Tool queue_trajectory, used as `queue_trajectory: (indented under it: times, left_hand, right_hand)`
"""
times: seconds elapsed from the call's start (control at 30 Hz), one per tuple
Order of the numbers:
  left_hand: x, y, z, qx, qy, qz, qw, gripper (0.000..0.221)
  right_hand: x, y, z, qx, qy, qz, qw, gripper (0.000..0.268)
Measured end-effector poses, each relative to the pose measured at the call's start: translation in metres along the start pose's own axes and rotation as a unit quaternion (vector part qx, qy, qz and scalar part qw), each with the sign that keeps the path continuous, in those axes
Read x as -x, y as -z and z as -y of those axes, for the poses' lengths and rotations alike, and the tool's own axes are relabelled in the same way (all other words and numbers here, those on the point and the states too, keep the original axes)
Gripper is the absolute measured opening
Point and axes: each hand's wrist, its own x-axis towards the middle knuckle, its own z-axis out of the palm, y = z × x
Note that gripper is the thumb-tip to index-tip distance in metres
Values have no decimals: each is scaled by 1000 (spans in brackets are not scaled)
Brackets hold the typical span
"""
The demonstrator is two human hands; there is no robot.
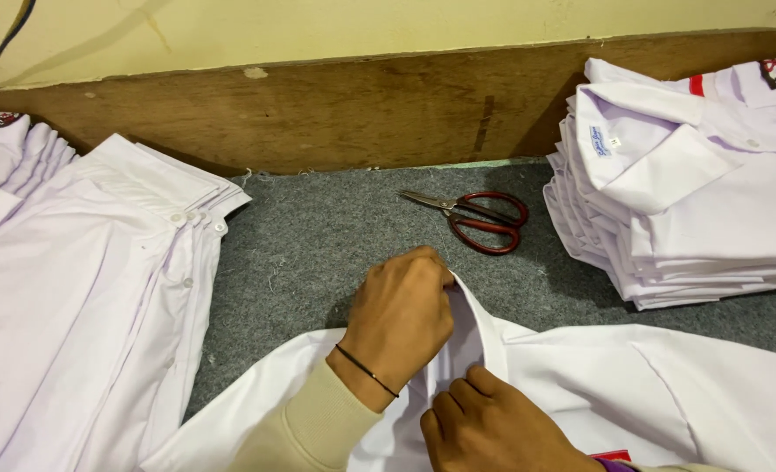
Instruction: Trimming loose threads from a shirt collar using scissors
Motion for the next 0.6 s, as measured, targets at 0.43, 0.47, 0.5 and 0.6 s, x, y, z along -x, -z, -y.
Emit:
queue_trajectory:
  times: [0.43, 0.47, 0.5, 0.6]
  left_hand:
    - [-6, -10, 5, 31, 32, -51, 998, 25]
    - [-5, -9, 6, 31, 31, -51, 998, 25]
    - [-5, -8, 7, 57, 19, -49, 997, 24]
    - [-6, 0, 7, 95, 13, -18, 995, 24]
  right_hand:
    - [4, -4, 5, 26, -9, 32, 999, 18]
    - [3, -8, 8, 27, -10, 31, 999, 18]
    - [3, -11, 10, 33, -14, 2, 999, 21]
    - [2, -20, 15, 39, -28, -44, 998, 27]
